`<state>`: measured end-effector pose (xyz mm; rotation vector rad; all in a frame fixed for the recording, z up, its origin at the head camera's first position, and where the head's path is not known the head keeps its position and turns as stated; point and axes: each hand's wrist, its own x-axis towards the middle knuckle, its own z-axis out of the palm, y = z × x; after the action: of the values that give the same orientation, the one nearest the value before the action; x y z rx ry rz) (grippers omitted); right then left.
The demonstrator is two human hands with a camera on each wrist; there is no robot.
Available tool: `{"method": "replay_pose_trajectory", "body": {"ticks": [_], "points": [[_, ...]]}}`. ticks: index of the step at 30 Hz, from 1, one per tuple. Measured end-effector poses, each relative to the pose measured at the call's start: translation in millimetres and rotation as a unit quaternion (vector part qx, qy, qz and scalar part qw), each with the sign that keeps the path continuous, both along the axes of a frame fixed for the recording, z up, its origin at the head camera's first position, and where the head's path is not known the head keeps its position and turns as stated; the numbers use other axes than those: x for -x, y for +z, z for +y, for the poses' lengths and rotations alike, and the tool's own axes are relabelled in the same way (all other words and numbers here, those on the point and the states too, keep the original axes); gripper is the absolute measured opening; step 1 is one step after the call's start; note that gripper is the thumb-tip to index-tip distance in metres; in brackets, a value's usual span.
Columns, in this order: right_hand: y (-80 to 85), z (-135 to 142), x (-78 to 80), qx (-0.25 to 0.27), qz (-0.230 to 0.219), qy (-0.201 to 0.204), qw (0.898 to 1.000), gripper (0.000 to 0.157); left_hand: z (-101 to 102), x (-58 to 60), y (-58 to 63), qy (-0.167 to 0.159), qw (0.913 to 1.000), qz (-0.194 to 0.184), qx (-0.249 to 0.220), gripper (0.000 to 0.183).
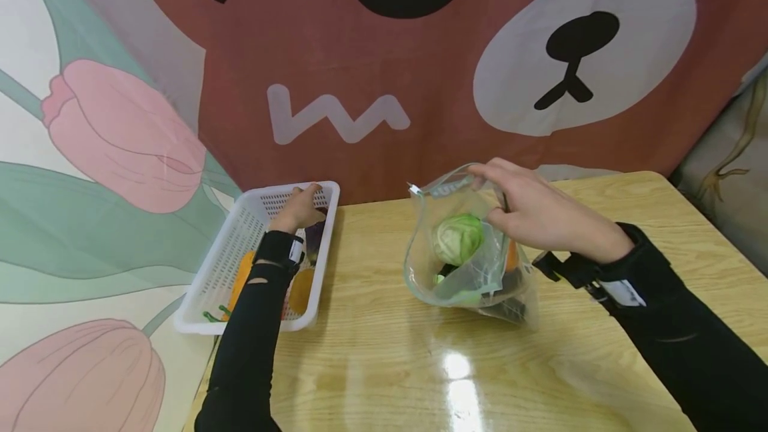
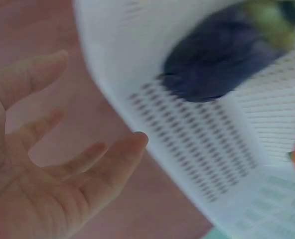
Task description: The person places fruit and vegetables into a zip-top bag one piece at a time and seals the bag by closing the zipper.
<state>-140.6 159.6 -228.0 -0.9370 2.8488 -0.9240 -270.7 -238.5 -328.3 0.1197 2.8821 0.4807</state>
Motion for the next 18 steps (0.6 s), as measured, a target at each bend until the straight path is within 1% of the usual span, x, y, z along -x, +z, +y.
{"method": "replay_pose_trajectory", "body": {"ticks": [2, 5, 8, 10, 12, 14, 16, 18], "points": [[0.2, 1.0, 0.6, -0.001, -0.001, 0.004, 1.000, 0.059, -3.0, 3.2, -6.6, 0.010, 0.9999, -0.007, 0.003, 0.069], [-0.2, 1.4, 0.8, -0.002, -0.004, 0.004, 1.000, 0.058, -6.0, 7.5, -16.3, 0.038, 0.9993, -0.005, -0.002, 0.072], [-0.6, 1.6, 1.0, 0.000, -0.005, 0.004, 1.000, 0.058, -9.3, 13.8, -31.1, 0.063, 0.9978, 0.018, 0.004, 0.075], [-0.8, 1.8, 0.8, 0.001, -0.007, 0.004, 1.000, 0.058, -12.0, 17.2, -41.8, 0.067, 0.9973, 0.028, 0.008, 0.075], [-1.2, 1.7, 0.2, 0.001, -0.010, 0.004, 1.000, 0.058, -15.6, 19.3, -52.0, 0.067, 0.9974, 0.019, 0.018, 0.074], [-1.7, 2.9, -0.6, 0.000, -0.012, 0.003, 1.000, 0.058, -17.5, 21.5, -58.9, 0.066, 0.9975, 0.002, 0.024, 0.074], [-2.2, 3.9, -0.9, 0.001, -0.013, 0.003, 1.000, 0.058, -18.9, 23.1, -63.1, 0.072, 0.9967, -0.016, 0.032, 0.075], [-2.4, 4.9, -0.8, 0.002, -0.010, 0.002, 1.000, 0.058, -19.1, 25.1, -64.6, 0.077, 0.9958, -0.032, 0.036, 0.078]]}}
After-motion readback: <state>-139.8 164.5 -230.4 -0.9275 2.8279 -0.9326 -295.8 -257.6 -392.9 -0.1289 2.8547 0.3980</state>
